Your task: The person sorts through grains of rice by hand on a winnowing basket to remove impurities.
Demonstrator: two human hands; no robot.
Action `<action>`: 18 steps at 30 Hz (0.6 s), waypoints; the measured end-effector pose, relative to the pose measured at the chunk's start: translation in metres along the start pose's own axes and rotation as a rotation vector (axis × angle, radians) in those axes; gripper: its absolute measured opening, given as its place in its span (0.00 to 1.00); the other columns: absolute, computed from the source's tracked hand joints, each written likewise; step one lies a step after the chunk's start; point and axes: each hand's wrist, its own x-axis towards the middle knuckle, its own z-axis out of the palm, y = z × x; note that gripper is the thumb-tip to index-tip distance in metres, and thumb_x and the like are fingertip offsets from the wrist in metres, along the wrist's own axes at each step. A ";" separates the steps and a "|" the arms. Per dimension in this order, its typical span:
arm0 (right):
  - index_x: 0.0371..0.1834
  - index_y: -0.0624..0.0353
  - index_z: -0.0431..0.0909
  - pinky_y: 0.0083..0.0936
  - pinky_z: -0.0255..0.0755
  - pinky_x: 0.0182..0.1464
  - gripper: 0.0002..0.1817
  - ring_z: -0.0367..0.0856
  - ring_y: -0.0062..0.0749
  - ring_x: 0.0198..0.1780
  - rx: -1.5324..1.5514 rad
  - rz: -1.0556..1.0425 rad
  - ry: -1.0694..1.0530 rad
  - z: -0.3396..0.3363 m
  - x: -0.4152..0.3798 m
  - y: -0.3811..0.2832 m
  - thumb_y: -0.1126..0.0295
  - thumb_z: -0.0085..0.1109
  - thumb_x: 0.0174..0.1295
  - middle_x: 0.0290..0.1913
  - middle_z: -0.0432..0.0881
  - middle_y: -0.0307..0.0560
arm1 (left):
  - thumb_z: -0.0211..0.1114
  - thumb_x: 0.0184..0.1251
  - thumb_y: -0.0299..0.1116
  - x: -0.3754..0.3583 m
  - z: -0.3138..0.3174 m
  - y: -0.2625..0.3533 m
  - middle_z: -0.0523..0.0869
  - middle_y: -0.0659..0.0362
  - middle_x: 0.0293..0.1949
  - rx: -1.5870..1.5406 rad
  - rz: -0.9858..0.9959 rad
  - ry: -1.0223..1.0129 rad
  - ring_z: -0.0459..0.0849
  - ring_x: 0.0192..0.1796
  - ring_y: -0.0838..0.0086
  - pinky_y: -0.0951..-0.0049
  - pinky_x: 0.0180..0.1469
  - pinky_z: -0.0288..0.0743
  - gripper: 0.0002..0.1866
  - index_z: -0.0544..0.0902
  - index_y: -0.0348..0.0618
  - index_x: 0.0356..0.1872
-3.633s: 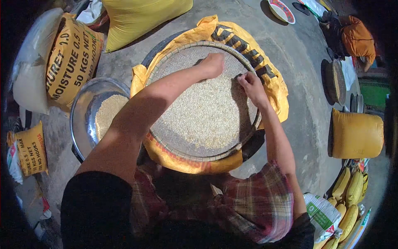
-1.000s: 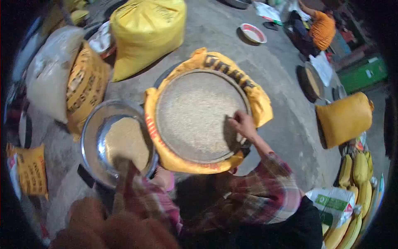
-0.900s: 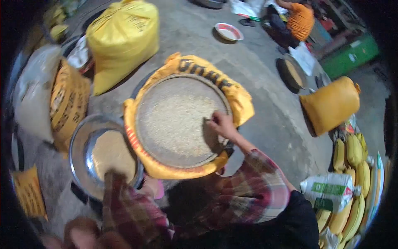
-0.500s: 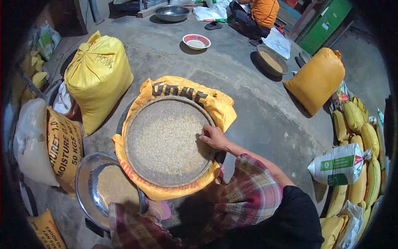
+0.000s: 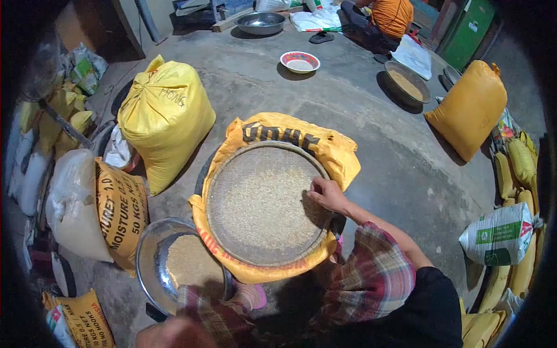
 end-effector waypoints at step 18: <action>0.30 0.64 0.72 0.36 0.70 0.39 0.06 0.76 0.48 0.35 -0.190 -0.067 -0.021 0.002 0.004 0.032 0.76 0.58 0.51 0.31 0.75 0.56 | 0.60 0.53 0.24 0.058 0.020 -0.239 0.72 0.50 0.37 0.455 -0.198 0.226 0.72 0.41 0.54 0.60 0.44 0.67 0.12 0.70 0.41 0.39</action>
